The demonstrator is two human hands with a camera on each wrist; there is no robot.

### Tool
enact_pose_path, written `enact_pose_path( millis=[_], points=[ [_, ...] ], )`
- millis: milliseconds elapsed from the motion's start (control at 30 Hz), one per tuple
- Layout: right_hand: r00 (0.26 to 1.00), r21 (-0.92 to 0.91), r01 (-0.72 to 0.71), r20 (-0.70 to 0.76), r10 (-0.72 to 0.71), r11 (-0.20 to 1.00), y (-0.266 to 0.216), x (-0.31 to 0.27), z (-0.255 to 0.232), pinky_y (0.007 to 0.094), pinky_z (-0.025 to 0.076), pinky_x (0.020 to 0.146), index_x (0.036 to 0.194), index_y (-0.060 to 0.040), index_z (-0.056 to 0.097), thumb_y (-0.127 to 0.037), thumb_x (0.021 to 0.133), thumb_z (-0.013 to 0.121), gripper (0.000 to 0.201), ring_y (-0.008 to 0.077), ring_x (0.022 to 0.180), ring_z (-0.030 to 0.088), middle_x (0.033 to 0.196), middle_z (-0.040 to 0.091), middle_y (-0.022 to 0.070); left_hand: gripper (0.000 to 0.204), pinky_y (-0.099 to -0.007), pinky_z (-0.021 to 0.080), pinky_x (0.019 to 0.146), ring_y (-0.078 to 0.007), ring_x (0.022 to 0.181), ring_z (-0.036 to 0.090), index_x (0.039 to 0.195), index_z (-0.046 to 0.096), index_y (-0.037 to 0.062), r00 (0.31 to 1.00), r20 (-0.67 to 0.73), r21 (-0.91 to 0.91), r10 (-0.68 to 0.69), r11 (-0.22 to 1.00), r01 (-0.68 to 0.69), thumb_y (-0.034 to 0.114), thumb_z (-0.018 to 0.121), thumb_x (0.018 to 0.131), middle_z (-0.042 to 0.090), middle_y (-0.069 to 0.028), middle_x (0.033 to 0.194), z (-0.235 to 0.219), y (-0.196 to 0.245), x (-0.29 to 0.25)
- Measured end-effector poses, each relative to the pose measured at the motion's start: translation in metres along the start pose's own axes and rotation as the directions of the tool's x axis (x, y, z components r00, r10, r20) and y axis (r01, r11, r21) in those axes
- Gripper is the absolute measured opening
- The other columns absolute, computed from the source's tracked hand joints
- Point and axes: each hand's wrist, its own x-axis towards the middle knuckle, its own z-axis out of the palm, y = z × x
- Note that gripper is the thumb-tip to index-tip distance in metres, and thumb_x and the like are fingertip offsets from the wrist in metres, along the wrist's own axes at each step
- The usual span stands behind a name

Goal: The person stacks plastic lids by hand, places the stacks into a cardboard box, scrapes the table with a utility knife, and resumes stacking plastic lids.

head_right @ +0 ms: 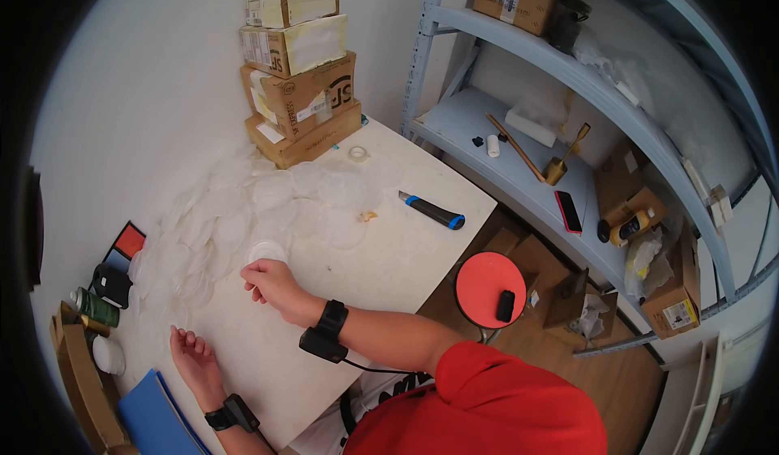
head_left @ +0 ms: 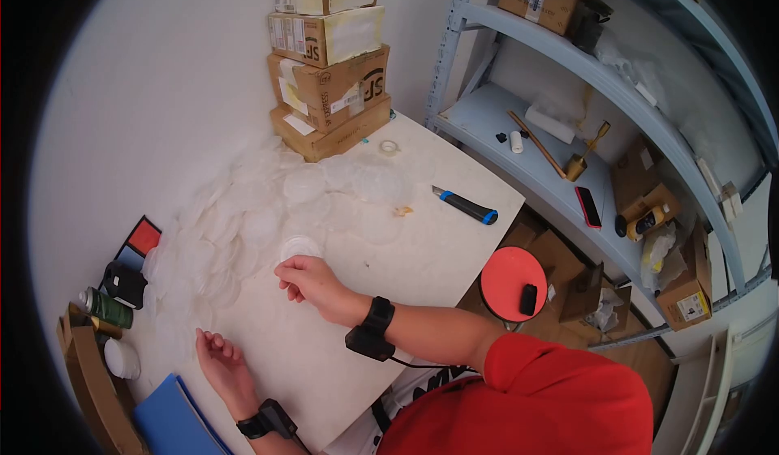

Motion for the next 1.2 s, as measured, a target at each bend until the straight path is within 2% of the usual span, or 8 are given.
enact_pose_path(
  millis=[367,600,767,900,967,1000,1067,1200],
  points=[
    [0.999,-0.033,0.044,0.004,-0.044,0.999,-0.004,0.0,-0.001,0.0243,0.044,0.058,0.101,-0.0049,0.066,-0.022,0.099,0.064,0.017,0.0075,0.065,0.055,0.083,0.062,0.0004,0.027,-0.0254,0.032,0.052,-0.0064,0.06,0.04,0.087,0.053,0.0167,1.0,-0.011,-0.016,-0.005,1.0,0.005,0.036,0.059,0.106,0.051,0.005,0.074,-0.001,0.0,0.0],
    [0.999,-0.059,0.026,0.026,-0.025,0.998,-0.009,-0.006,-0.001,0.0244,0.045,0.063,0.098,-0.0065,0.066,-0.023,0.1,0.066,0.017,0.0066,0.068,0.055,0.082,0.063,-0.0014,0.009,-0.0252,0.034,0.054,-0.0078,0.062,0.042,0.099,0.057,0.0132,1.0,0.007,-0.076,-0.014,0.997,0.015,0.02,0.051,0.102,0.053,0.0034,0.076,-0.011,-0.001,0.001],
    [0.978,-0.159,0.186,-0.062,-0.198,0.97,-0.042,-0.002,-0.017,0.0227,0.044,0.064,0.101,-0.0048,0.069,-0.019,0.099,0.067,0.014,0.0067,0.069,0.057,0.083,0.065,-0.001,0.01,-0.0257,0.036,0.055,-0.0084,0.063,0.044,0.106,0.058,0.0101,1.0,-0.006,-0.042,-0.016,0.999,0.016,0.018,0.053,0.101,0.054,0.0025,0.077,-0.006,0.001,0.0],
    [0.947,-0.363,0.246,-0.109,-0.304,0.899,-0.054,0.013,-0.045,0.0256,0.049,0.065,0.103,-0.0016,0.07,-0.02,0.096,0.069,0.019,0.0097,0.07,0.058,0.085,0.067,0.0015,0.024,-0.0241,0.037,0.056,-0.0071,0.064,0.045,0.121,0.061,0.0051,0.999,-0.042,0.03,-0.004,1.0,0.005,0.02,0.058,0.102,0.054,0.0031,0.079,0.005,0.005,-0.007],
    [0.883,-0.666,0.302,-0.074,-0.463,0.682,-0.052,0.019,-0.054,0.0304,0.053,0.072,0.108,-0.0015,0.069,-0.022,0.093,0.073,0.026,0.0146,0.076,0.061,0.094,0.067,0.0056,0.032,-0.0226,0.038,0.057,-0.0061,0.064,0.045,0.13,0.061,0.0032,0.999,-0.032,0.066,-0.016,0.998,0.018,0.018,0.061,0.102,0.054,0.0033,0.08,0.007,0.005,-0.009],
    [0.89,-0.659,0.302,-0.064,-0.451,0.689,-0.054,0.018,-0.05,0.0304,0.053,0.072,0.108,-0.0015,0.069,-0.022,0.093,0.073,0.026,0.0146,0.076,0.061,0.094,0.067,0.0056,0.032,-0.0226,0.038,0.057,-0.0061,0.064,0.045,0.13,0.061,0.0032,0.999,-0.05,0.069,-0.008,0.998,0.011,0.018,0.061,0.102,0.054,0.0033,0.08,0.005,0.005,-0.009],
    [0.869,-0.799,0.251,-0.061,-0.49,0.546,-0.059,0.013,-0.044,0.035,0.053,0.081,0.112,-0.0037,0.069,-0.024,0.089,0.075,0.031,0.0197,0.09,0.063,0.107,0.065,0.0104,0.034,-0.0221,0.037,0.058,-0.0053,0.066,0.044,0.131,0.06,0.0037,1.0,-0.007,0.127,-0.014,0.992,0.015,0.02,0.062,0.102,0.053,0.0046,0.081,0.005,0.004,-0.007],
    [0.866,-0.85,0.276,0.018,-0.5,0.448,-0.059,0.012,-0.035,0.038,0.052,0.09,0.114,-0.0054,0.069,-0.024,0.088,0.076,0.033,0.0255,0.103,0.061,0.117,0.062,0.0138,0.028,-0.0218,0.037,0.057,-0.005,0.064,0.044,0.126,0.061,0.0052,1.0,-0.021,0.115,-0.019,0.993,0.022,0.019,0.063,0.101,0.053,0.0052,0.079,0.005,0.005,-0.008]
  ],
)
